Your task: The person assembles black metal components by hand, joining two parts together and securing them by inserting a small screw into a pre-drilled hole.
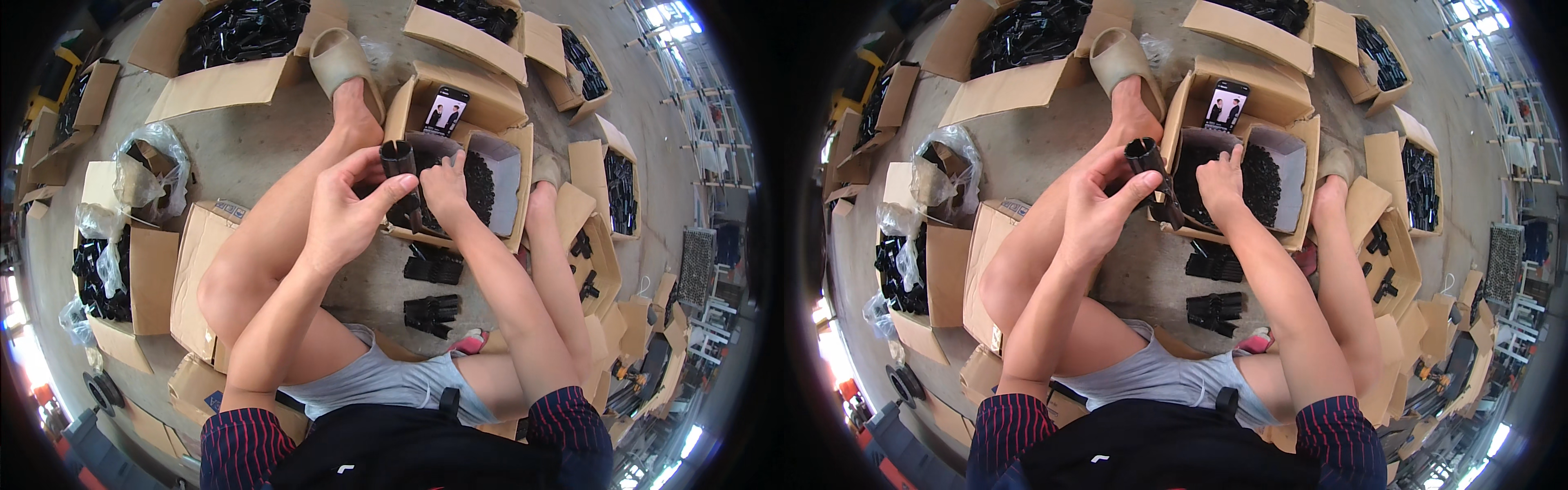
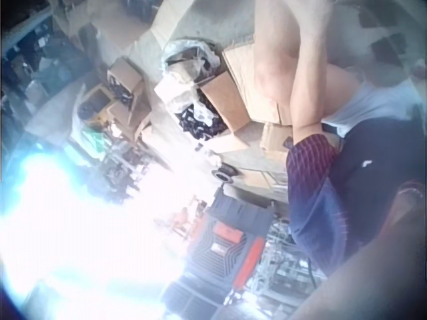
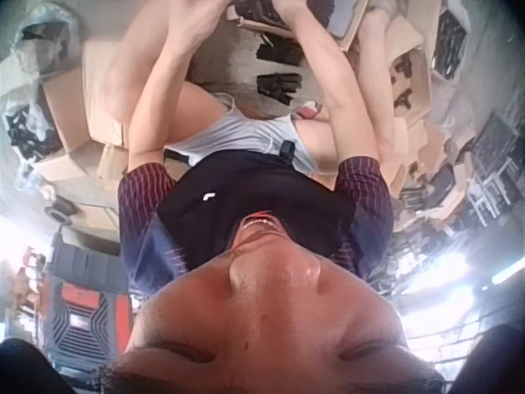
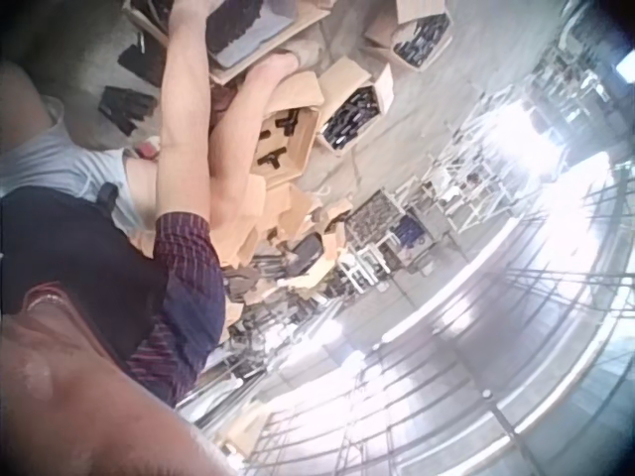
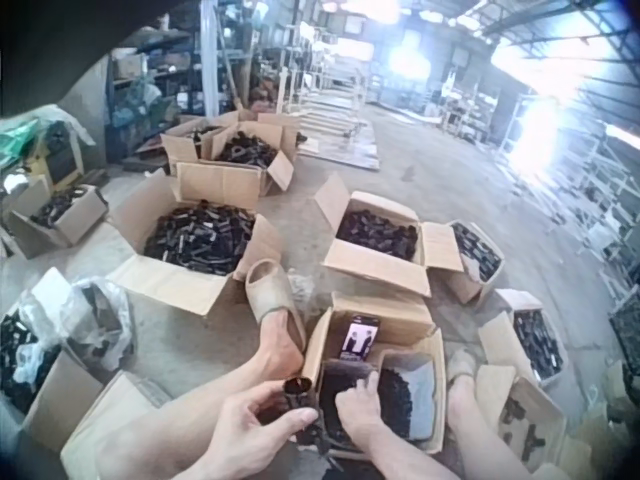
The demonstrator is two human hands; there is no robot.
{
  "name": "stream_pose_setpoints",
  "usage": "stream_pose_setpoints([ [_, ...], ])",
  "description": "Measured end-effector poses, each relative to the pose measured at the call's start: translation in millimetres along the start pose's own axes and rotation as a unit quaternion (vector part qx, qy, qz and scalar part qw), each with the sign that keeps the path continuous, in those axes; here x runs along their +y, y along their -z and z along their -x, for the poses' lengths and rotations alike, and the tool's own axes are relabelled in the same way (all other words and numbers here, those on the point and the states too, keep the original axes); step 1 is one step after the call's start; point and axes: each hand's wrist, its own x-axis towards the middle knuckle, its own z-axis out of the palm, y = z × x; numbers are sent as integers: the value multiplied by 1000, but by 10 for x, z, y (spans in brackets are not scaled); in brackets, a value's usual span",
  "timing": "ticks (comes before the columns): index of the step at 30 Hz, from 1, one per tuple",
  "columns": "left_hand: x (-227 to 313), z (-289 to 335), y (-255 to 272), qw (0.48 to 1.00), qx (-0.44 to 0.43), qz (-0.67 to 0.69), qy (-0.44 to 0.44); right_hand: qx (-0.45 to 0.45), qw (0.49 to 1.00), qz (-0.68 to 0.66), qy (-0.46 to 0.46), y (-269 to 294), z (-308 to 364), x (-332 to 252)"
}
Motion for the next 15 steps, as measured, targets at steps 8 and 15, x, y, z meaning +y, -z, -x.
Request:
stream_pose_setpoints([
  [8, -41, 22, 29, 1000, 0, -3, 21, 174, 938, -293, -65, 108, 239, 117],
  [15, -100, 33, -52, 998, -37, 12, 41, 311, 513, -791, -124, 723, 1232, 152],
])
